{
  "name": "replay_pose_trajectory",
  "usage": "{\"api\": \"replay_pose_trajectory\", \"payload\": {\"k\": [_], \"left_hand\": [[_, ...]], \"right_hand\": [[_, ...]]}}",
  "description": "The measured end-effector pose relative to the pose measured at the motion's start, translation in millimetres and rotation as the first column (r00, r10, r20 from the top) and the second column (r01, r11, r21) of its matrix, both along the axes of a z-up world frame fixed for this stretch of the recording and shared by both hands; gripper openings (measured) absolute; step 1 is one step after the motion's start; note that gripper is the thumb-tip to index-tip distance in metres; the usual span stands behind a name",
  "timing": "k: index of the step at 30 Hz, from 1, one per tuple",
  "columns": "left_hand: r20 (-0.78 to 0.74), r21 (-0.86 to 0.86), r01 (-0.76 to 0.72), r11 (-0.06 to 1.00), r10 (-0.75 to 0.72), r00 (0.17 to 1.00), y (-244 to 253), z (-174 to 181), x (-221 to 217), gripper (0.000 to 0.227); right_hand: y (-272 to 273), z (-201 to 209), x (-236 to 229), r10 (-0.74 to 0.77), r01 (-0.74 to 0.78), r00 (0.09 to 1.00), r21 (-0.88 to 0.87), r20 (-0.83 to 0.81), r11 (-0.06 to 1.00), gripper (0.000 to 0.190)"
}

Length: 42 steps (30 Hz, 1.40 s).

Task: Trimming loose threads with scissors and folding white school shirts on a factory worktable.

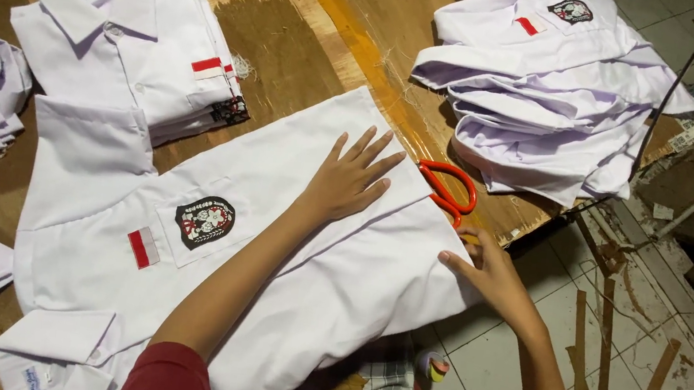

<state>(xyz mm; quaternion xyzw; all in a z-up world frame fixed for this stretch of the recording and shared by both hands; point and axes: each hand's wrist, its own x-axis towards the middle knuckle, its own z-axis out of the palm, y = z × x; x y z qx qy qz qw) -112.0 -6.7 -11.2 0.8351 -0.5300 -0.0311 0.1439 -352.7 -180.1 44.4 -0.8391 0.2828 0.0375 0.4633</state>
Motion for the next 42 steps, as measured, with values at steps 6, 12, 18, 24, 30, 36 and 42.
{"api": "replay_pose_trajectory", "payload": {"k": [6, 12, 18, 24, 30, 36, 42], "left_hand": [[-0.031, -0.045, 0.015, 0.999, -0.016, 0.999, 0.8, 9.0, -3.0, 0.056], [0.163, -0.132, 0.078, 0.988, -0.056, 0.985, -9.7, 3.9, -42.7, 0.036], [0.162, -0.211, 0.106, 0.972, -0.073, 0.984, -0.6, 10.9, -46.1, 0.024], [0.149, -0.152, 0.188, 0.97, -0.166, 0.975, 28.3, 5.6, -44.2, 0.04], [0.162, 0.043, -0.085, 0.995, 0.077, 0.984, 130.2, 11.1, -29.1, 0.031], [0.193, 0.152, -0.377, 0.914, 0.346, 0.918, 262.8, 39.3, -26.9, 0.03], [-0.08, 0.267, -0.651, 0.711, 0.689, 0.72, 363.3, 31.0, -50.2, 0.062]], "right_hand": [[-12.1, -55.9, -38.6, -0.121, 0.121, 0.993, -0.053, -0.004, 0.991, 0.033], [-4.4, -46.2, -23.8, -0.116, 0.129, 0.991, -0.229, 0.069, 0.965, 0.037], [14.6, 4.1, -13.9, -0.043, -0.006, 0.995, -0.503, -0.085, 0.864, 0.029], [-10.5, -42.9, 40.9, 0.098, 0.038, 0.971, -0.542, 0.219, 0.839, 0.027], [27.5, -9.0, 96.4, 0.13, -0.082, 0.99, -0.555, 0.049, 0.828, 0.051], [38.8, -8.5, 104.8, 0.128, -0.127, 0.991, -0.608, -0.042, 0.784, 0.052], [18.9, -74.7, 120.7, 0.198, 0.04, 0.955, -0.759, 0.22, 0.65, 0.033]]}}
